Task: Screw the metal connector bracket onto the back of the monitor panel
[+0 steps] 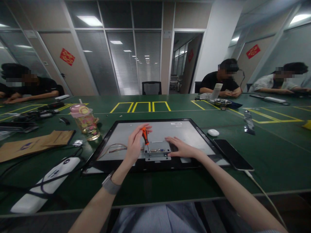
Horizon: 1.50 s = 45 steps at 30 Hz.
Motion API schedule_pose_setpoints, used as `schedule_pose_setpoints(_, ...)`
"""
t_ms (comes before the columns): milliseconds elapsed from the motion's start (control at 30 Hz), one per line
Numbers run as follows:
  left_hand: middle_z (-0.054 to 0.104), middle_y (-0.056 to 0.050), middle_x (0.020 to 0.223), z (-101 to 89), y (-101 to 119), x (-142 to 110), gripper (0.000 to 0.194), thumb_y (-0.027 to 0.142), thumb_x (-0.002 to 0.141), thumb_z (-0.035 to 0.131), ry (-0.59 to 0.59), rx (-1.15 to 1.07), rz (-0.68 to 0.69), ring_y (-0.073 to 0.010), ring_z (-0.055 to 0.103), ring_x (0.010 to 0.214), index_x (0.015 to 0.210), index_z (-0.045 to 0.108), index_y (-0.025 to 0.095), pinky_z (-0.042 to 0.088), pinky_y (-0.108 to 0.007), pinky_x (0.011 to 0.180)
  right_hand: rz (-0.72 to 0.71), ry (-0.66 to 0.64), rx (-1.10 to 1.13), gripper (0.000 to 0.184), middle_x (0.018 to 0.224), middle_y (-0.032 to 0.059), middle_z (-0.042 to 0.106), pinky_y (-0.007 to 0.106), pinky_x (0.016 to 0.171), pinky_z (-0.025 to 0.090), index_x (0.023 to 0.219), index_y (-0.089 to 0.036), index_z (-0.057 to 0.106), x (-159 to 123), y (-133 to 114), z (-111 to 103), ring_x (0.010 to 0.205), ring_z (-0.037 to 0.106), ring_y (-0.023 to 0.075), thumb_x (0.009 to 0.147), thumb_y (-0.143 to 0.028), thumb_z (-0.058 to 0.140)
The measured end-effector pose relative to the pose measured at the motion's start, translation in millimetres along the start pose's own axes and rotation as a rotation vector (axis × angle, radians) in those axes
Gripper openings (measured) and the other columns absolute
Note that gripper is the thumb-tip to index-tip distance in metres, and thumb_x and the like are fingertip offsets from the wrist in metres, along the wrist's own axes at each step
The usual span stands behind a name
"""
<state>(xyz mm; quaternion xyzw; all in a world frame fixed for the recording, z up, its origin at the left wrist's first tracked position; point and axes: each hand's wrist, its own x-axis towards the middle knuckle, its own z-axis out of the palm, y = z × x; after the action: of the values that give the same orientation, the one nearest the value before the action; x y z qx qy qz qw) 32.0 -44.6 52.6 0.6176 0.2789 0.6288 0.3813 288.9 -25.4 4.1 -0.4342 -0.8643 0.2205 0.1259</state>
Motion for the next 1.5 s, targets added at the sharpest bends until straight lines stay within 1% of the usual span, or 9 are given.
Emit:
schedule_pose_setpoints(167,0.068,-0.007,0.101,0.4,1.6,-1.9,0.03,0.034,0.09,0.053,-0.018,0.053,-0.009,-0.0174,0.066,0.088,0.116,0.062,0.019,0.051,-0.033,0.083,0.003,0.004,0.006,0.085,0.155,0.0095,0.033,0.047,0.121,0.01,0.146,-0.022,0.035,-0.1,-0.3,-0.3,0.143,0.028,0.029,0.078,-0.067,0.06)
schedule_pose_setpoints(367,0.061,-0.002,0.087,-0.7,-1.7,0.6,0.019,0.03,0.079,0.069,0.018,0.214,0.098,-0.0131,0.059,0.078,0.094,0.07,0.019,0.049,-0.025,0.074,0.018,-0.005,0.005,0.085,0.155,0.009,0.031,0.047,0.121,0.009,0.146,-0.022,0.035,-0.8,-2.2,-1.3,0.144,0.027,0.0286,0.078,-0.068,0.059)
schedule_pose_setpoints(567,0.07,-0.008,0.093,-0.2,6.4,-1.0,0.032,0.038,0.094,0.046,0.056,0.18,0.03,-0.0184,0.064,0.088,0.103,0.069,0.017,0.049,-0.031,0.082,-0.004,0.008,0.0,0.084,0.154,0.0114,0.034,0.048,0.121,0.009,0.146,-0.021,0.035,-0.8,-0.9,-0.2,0.143,0.028,0.0285,0.079,-0.066,0.059)
schedule_pose_setpoints(700,0.068,-0.007,0.096,-0.8,4.7,-1.2,0.027,0.035,0.09,0.054,0.046,0.154,0.055,-0.0172,0.063,0.085,0.105,0.068,0.018,0.049,-0.03,0.079,0.004,0.004,0.006,0.084,0.154,0.0111,0.033,0.048,0.121,0.009,0.146,-0.021,0.036,-0.8,0.0,0.2,0.143,0.029,0.0287,0.079,-0.066,0.06)
schedule_pose_setpoints(867,0.059,-0.002,0.083,-2.1,0.9,2.0,0.011,0.026,0.08,0.065,0.089,0.244,0.147,-0.0134,0.056,0.076,0.087,0.072,0.019,0.046,-0.026,0.073,0.001,0.001,-0.004,0.084,0.155,0.0098,0.033,0.048,0.121,0.009,0.146,-0.022,0.035,-0.6,-0.2,-0.6,0.143,0.028,0.028,0.079,-0.067,0.059)
schedule_pose_setpoints(1033,0.068,-0.008,0.101,-2.4,0.9,0.9,0.029,0.03,0.092,0.046,0.059,0.099,0.057,-0.0173,0.063,0.089,0.107,0.068,0.017,0.048,-0.031,0.082,0.008,-0.009,-0.021,0.083,0.154,0.0113,0.033,0.048,0.121,0.01,0.146,-0.02,0.035,-1.0,-3.3,-2.1,0.143,0.028,0.0275,0.08,-0.066,0.058)
schedule_pose_setpoints(1133,0.068,-0.009,0.109,-1.7,0.4,-0.9,0.033,0.032,0.093,0.047,0.031,0.076,0.027,-0.0174,0.065,0.09,0.119,0.062,0.018,0.05,-0.033,0.083,0.012,-0.013,-0.022,0.082,0.154,0.0114,0.033,0.047,0.121,0.01,0.145,-0.021,0.036,-1.1,-4.8,-2.6,0.143,0.028,0.0273,0.08,-0.066,0.058)
schedule_pose_setpoints(1367,0.059,-0.002,0.083,-1.0,0.7,0.4,0.013,0.027,0.08,0.067,0.099,0.238,0.155,-0.012,0.057,0.075,0.089,0.072,0.019,0.047,-0.025,0.073,0.024,-0.01,-0.008,0.083,0.155,0.0097,0.032,0.047,0.121,0.01,0.145,-0.022,0.036,-1.5,-4.0,-2.2,0.144,0.026,0.0281,0.08,-0.067,0.058)
schedule_pose_setpoints(1500,0.066,-0.006,0.098,-1.3,3.5,0.4,0.025,0.031,0.09,0.053,0.118,0.186,0.098,-0.0151,0.062,0.085,0.099,0.071,0.018,0.048,-0.028,0.081,0.011,-0.002,-0.013,0.083,0.154,0.0111,0.033,0.048,0.121,0.01,0.145,-0.02,0.036,-0.9,-2.9,-1.3,0.143,0.028,0.0285,0.08,-0.065,0.059)
